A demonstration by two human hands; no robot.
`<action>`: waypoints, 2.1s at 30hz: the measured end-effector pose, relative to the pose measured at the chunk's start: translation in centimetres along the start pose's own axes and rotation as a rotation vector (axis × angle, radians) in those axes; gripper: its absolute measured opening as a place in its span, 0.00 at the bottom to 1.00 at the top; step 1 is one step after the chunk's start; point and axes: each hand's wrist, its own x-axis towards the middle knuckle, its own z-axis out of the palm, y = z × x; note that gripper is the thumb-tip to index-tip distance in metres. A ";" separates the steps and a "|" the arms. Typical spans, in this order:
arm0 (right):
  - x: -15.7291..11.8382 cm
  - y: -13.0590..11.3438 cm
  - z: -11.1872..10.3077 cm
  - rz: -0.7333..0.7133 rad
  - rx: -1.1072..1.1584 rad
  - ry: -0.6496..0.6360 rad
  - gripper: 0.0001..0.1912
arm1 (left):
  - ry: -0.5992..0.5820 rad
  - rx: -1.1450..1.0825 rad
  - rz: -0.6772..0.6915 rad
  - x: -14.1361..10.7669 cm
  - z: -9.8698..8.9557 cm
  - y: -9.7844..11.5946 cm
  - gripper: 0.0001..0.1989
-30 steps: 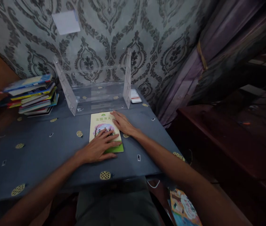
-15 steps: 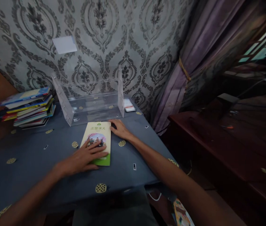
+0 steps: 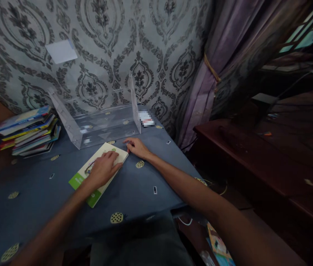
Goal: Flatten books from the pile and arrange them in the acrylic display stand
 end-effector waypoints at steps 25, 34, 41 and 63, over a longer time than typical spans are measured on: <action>-1.3 0.7 -0.3 0.029 0.174 -0.002 0.15 | -0.006 0.253 -0.080 2.5 1.3 4.0 0.16; -1.3 0.6 -0.4 0.006 0.191 0.012 0.14 | -0.067 0.247 -0.137 2.6 0.6 4.2 0.16; -1.6 0.4 -0.6 -0.001 0.105 0.028 0.14 | -0.085 0.297 -0.115 2.6 0.4 4.3 0.16; -1.9 0.6 -0.8 -0.024 0.132 0.070 0.15 | -0.074 0.240 -0.131 2.9 0.1 3.7 0.17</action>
